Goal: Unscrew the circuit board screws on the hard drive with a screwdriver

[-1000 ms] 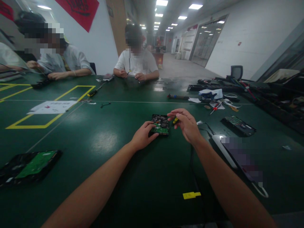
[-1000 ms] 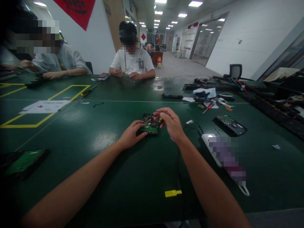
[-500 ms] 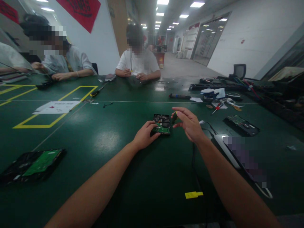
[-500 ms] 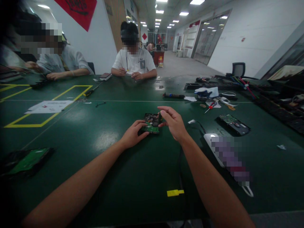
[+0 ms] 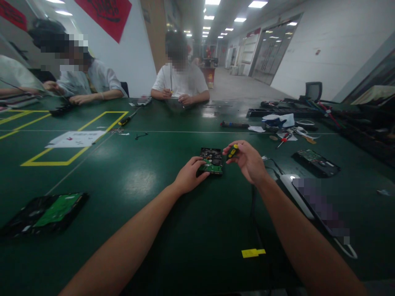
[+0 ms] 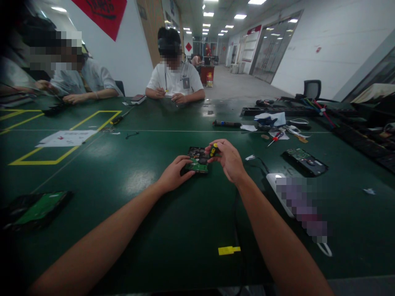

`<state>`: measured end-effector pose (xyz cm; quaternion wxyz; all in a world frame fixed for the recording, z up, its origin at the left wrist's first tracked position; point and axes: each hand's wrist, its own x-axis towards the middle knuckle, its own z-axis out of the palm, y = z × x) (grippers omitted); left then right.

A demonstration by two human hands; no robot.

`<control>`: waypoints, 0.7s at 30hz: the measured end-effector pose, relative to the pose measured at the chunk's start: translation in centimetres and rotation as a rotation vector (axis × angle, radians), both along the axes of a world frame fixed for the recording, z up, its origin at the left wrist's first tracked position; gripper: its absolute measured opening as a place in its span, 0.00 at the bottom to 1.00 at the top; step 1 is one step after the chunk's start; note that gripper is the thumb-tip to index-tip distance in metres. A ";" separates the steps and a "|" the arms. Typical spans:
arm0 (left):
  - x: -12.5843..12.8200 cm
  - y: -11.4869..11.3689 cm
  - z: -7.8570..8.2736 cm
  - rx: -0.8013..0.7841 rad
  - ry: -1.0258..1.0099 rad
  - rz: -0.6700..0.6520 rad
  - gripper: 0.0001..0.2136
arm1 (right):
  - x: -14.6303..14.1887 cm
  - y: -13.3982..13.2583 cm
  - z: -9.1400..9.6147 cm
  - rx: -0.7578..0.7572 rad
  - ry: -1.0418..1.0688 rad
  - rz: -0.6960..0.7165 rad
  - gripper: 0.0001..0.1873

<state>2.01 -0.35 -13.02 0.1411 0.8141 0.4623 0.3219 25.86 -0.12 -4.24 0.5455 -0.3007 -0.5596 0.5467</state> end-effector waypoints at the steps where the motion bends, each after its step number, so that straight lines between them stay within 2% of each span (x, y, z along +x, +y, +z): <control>1: 0.0 0.0 0.0 -0.004 0.001 -0.002 0.20 | 0.0 0.0 0.0 -0.003 0.000 -0.003 0.09; 7: 0.0 0.0 0.0 0.002 -0.001 0.004 0.20 | 0.0 -0.3 0.3 0.014 -0.125 -0.049 0.15; 10: 0.0 0.0 0.0 -0.004 0.002 0.002 0.20 | -0.1 -0.4 0.4 0.035 -0.147 -0.040 0.12; 21: 0.0 0.0 -0.1 -0.009 0.005 0.006 0.20 | -0.1 -0.2 0.0 -0.035 0.014 0.027 0.11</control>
